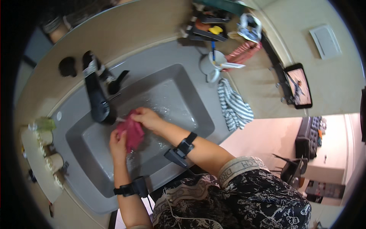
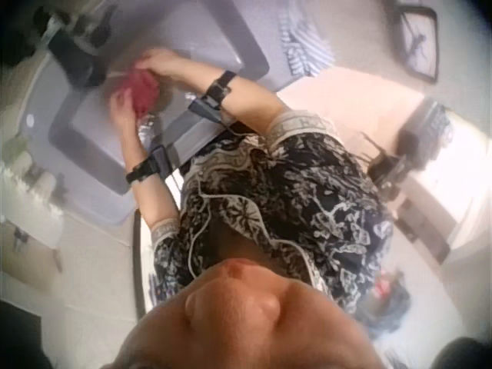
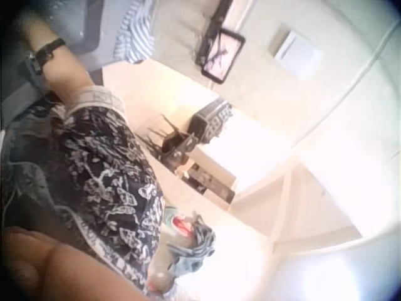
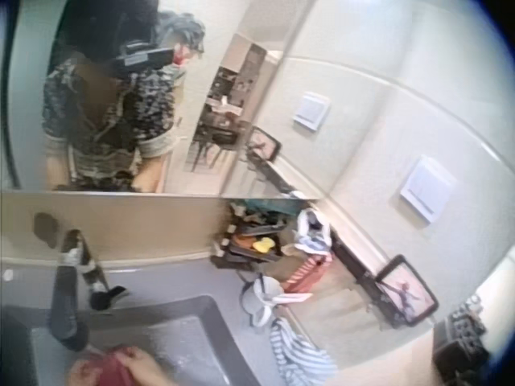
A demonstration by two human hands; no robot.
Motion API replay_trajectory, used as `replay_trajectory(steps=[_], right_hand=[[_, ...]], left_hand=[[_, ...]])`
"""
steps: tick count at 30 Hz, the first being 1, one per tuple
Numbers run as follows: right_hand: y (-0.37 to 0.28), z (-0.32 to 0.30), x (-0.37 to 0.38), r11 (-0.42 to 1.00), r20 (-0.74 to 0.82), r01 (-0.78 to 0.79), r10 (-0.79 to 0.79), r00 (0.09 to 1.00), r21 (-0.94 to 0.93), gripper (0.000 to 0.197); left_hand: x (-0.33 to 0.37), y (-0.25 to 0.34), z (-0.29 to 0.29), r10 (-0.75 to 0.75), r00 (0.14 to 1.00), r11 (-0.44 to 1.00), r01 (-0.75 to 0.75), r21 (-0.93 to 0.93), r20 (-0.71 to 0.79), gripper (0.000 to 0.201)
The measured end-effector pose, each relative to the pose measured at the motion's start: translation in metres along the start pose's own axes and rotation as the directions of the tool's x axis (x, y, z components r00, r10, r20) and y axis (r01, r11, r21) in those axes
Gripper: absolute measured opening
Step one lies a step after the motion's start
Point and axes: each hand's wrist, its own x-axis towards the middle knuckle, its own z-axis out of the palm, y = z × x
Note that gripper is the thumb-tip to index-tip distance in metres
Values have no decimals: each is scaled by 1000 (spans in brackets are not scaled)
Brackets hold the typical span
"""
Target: The person unscrews a metal component from a toilet, brings it to a sink, and rinses the parts under running water using a cloth.
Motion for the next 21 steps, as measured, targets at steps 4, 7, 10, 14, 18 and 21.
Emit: replay_trajectory(steps=[4,7,10,14,18,21], right_hand=[[-15,1,-9,994,-41,-71,75,996,86,35],[-36,-10,-18,967,-39,-85,97,994,241,38],[-47,16,-22,966,89,-76,56,994,247,35],[-36,13,-20,983,122,9,13,992,-182,20],[-30,22,-28,1000,274,-16,17,961,-6,25],[-46,1,-31,647,205,322,-253,946,-691,38]], left_hand=[[-6,13,7,132,991,965,-120,233,-36,26],[-5,35,8,-38,993,869,88,487,-111,25],[-4,-12,-46,-140,984,950,165,267,-109,31],[-9,49,32,-606,794,737,582,-345,46,48],[-8,63,36,-455,831,543,544,-640,320,51],[-7,65,35,-323,878,509,476,-717,353,51]])
